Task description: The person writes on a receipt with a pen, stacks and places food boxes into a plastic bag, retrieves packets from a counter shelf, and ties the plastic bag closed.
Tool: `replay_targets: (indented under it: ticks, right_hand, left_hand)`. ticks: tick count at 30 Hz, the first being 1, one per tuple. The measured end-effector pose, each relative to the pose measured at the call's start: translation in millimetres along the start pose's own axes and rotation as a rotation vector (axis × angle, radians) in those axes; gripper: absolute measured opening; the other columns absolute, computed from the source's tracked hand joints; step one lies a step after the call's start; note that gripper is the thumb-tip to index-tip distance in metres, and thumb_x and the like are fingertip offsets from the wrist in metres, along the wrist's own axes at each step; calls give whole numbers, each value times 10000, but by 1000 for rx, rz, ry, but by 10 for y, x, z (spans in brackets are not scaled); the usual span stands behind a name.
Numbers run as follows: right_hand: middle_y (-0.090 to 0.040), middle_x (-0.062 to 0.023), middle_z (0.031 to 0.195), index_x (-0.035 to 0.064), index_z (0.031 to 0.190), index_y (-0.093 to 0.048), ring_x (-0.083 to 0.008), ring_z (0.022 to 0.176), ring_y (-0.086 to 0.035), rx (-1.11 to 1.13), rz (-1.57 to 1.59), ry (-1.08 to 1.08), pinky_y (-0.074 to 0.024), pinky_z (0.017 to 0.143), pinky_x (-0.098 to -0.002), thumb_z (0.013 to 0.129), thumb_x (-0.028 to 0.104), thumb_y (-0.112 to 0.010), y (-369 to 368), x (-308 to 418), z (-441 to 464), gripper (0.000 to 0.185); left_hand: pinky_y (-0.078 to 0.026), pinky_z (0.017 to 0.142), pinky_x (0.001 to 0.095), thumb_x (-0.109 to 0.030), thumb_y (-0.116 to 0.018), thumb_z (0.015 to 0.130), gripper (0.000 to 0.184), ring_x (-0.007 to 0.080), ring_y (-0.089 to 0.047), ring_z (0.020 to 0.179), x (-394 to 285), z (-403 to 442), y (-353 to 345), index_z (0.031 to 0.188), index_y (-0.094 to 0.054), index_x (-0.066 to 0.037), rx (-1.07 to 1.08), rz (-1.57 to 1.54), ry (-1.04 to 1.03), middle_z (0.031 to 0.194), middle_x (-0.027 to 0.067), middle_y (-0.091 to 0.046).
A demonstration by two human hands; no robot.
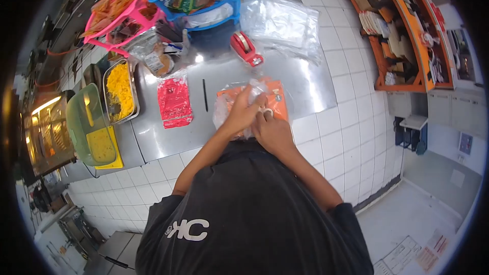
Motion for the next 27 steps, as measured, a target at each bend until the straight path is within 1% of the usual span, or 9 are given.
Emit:
replay_targets:
  ticks: [1, 4, 6, 10, 13, 16, 19, 24, 27]
  right_hand:
    - [-674, -153, 865, 9, 997, -593, -342, 766, -680, 22, -80, 43, -512, 652, -472, 916, 303, -596, -157, -63, -13, 305]
    - [-666, -144, 835, 24, 969, -612, -345, 711, -658, -42, -61, 161, -477, 691, -468, 924, 208, -582, 122, 126, 56, 191]
    - [-655, -144, 784, 37, 905, -627, -366, 713, -644, 149, -62, 22, -438, 703, -481, 894, 182, -610, 161, 38, 60, 147]
    - [-647, -222, 751, 3, 834, -636, -426, 685, -605, -34, -81, 31, -431, 723, -508, 890, 195, -591, -237, 258, -3, 206]
    - [-639, -234, 745, 6, 810, -633, -446, 732, -605, 134, 205, -217, -447, 733, -532, 882, 169, -587, -16, -129, -20, 184]
    - [-632, -211, 703, 17, 787, -619, -436, 689, -598, -105, -143, 62, -445, 718, -521, 897, 180, -579, -84, 44, -106, 201]
    - [-628, -209, 689, 33, 765, -611, -426, 643, -588, 25, -122, 68, -446, 681, -513, 892, 184, -591, -72, 261, -62, 198]
    - [-625, -269, 701, 15, 818, -602, -464, 641, -605, -69, -201, 27, -475, 647, -555, 899, 200, -588, -199, 164, -13, 203]
    - [-621, -274, 701, 7, 830, -609, -471, 667, -624, 4, -100, -6, -487, 645, -564, 903, 197, -576, -101, -21, 17, 206]
  left_hand:
    - [-491, 865, 398, -91, -636, 933, 318, 208, -625, 990, 90, 20, 2, 1218, -580, 37, 27, -2, 151, 1058, 149, -670]
    - [-471, 681, 327, -117, -546, 1009, 150, 118, -541, 713, 203, 55, 102, 1095, -632, -29, 68, 61, -77, 810, 21, -619]
    - [-475, 684, 360, -97, -576, 967, 155, 156, -560, 721, 147, 82, 159, 1082, -632, -8, 48, 82, -153, 816, 89, -630]
    - [-475, 695, 389, -60, -607, 905, 144, 222, -581, 729, 153, 307, 5, 1020, -623, 25, 215, 229, -450, 801, 152, -637]
    - [-472, 719, 401, -37, -596, 891, 108, 266, -581, 731, 211, 239, -46, 973, -619, 29, 136, 131, -319, 839, 197, -645]
    - [-480, 734, 419, -44, -618, 890, 135, 297, -590, 737, 144, 306, -48, 991, -626, 45, 44, -75, -530, 869, 248, -655]
    - [-499, 743, 410, -8, -603, 896, 127, 194, -601, 785, 246, 366, -92, 1002, -632, 58, 160, 96, -387, 901, 230, -696]
    - [-517, 759, 396, 17, -565, 893, 166, 197, -650, 820, -75, 273, 63, 1038, -642, 43, 47, -94, -569, 879, 251, -683]
    - [-514, 763, 419, 5, -561, 892, 137, 218, -664, 813, -46, 304, 52, 1002, -637, 36, 111, 55, -444, 866, 241, -682]
Point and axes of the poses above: each hand's wrist, its own z-axis towards the middle knuckle, its own y-axis out of the back of the hand, x = y × z, the point moved 6 cm from there along z, towards the middle knuckle
